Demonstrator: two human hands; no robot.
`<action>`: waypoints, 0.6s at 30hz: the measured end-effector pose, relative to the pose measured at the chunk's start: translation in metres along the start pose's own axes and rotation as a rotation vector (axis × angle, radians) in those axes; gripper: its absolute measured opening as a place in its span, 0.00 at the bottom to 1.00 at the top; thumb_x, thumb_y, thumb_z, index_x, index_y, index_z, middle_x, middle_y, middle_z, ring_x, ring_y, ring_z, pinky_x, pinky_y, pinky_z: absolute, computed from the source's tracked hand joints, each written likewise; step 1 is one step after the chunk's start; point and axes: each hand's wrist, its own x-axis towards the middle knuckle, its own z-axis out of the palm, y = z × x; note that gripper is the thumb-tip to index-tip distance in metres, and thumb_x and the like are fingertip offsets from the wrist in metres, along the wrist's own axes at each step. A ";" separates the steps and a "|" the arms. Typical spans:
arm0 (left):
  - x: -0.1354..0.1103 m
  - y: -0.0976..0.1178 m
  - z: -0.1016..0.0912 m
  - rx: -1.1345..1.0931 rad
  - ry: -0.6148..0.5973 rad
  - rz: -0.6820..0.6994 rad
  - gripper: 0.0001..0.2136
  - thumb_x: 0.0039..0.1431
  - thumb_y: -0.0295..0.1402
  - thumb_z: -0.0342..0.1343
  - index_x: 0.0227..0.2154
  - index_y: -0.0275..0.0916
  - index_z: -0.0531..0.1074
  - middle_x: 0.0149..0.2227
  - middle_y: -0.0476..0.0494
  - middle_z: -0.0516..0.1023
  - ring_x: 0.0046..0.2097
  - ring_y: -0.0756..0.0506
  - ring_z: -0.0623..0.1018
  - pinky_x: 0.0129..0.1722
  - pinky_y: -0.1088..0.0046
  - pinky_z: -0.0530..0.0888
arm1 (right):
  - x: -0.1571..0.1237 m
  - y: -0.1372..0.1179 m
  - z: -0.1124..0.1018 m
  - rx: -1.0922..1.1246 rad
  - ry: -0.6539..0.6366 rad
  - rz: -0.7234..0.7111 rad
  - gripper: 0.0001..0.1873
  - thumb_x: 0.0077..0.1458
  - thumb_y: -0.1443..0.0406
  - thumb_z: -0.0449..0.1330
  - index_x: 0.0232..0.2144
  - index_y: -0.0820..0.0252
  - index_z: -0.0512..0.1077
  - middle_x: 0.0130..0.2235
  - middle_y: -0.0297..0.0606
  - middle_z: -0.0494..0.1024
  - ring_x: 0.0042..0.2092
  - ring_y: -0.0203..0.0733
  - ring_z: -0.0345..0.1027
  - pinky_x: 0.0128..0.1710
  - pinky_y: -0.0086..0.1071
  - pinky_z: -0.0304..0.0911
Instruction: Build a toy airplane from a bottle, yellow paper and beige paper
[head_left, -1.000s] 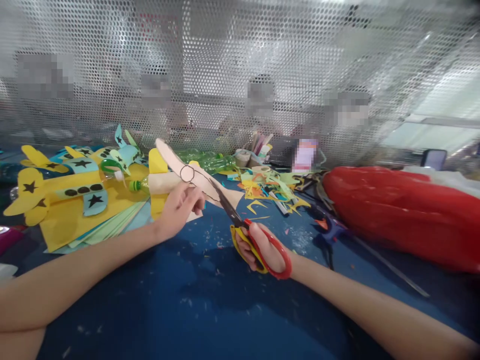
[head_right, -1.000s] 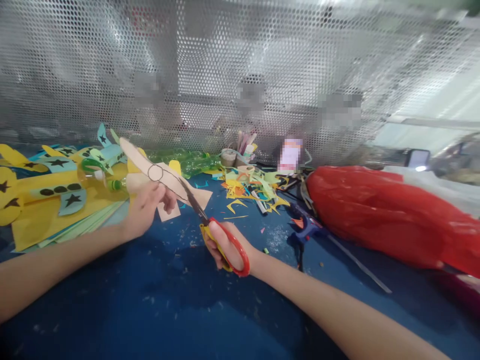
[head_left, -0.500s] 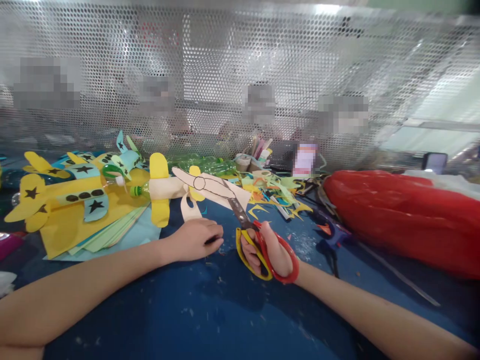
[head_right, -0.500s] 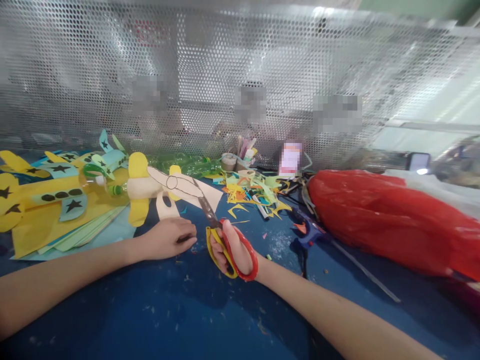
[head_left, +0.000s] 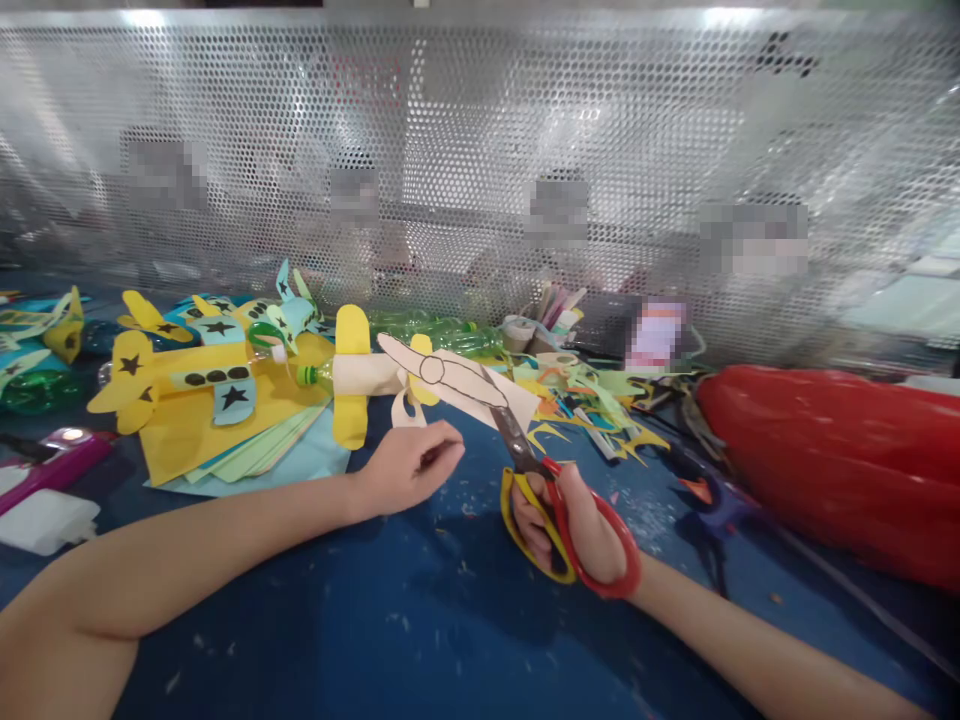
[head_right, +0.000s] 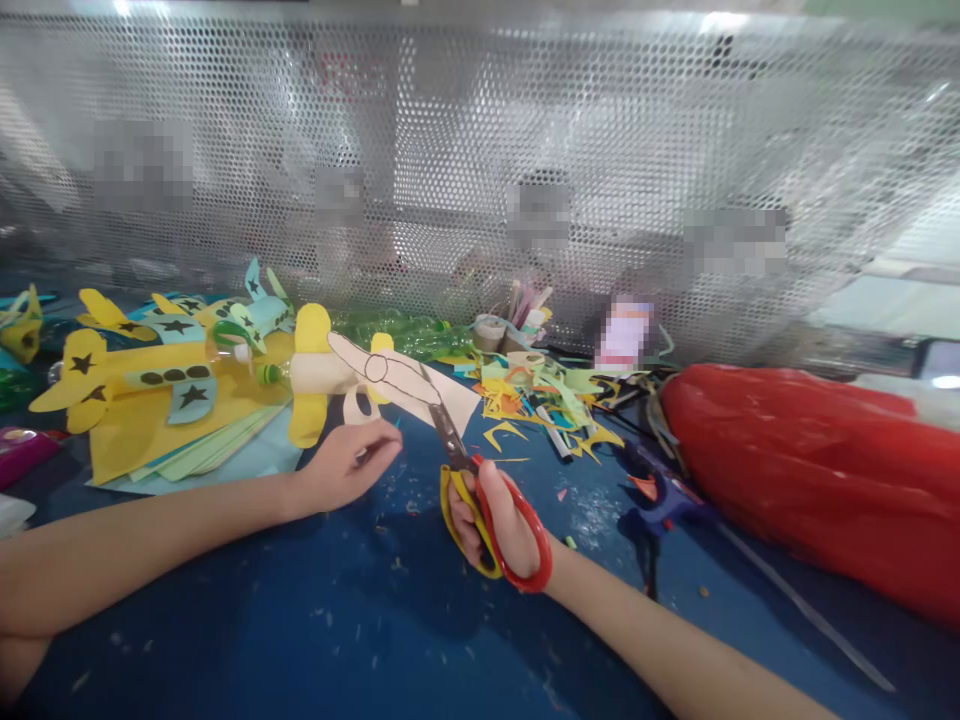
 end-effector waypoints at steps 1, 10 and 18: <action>-0.001 0.001 -0.002 -0.080 0.034 -0.039 0.11 0.67 0.37 0.46 0.34 0.39 0.69 0.25 0.50 0.70 0.24 0.51 0.68 0.27 0.75 0.65 | -0.001 0.000 0.000 -0.018 0.008 -0.017 0.39 0.47 0.27 0.40 0.20 0.55 0.56 0.15 0.26 0.57 0.14 0.31 0.50 0.12 0.27 0.49; 0.002 0.010 -0.006 -0.478 0.177 -0.211 0.18 0.68 0.47 0.45 0.44 0.39 0.72 0.21 0.53 0.66 0.23 0.52 0.66 0.24 0.76 0.64 | -0.005 0.004 0.001 -0.129 -0.009 -0.138 0.36 0.52 0.30 0.43 0.21 0.55 0.56 0.16 0.27 0.58 0.15 0.31 0.50 0.13 0.27 0.53; 0.010 0.023 0.000 -0.690 0.261 -0.387 0.19 0.64 0.49 0.51 0.47 0.39 0.66 0.18 0.58 0.66 0.19 0.53 0.63 0.21 0.76 0.62 | -0.006 0.003 0.004 -0.166 0.010 -0.204 0.35 0.54 0.32 0.42 0.21 0.55 0.56 0.17 0.27 0.57 0.16 0.31 0.51 0.13 0.27 0.54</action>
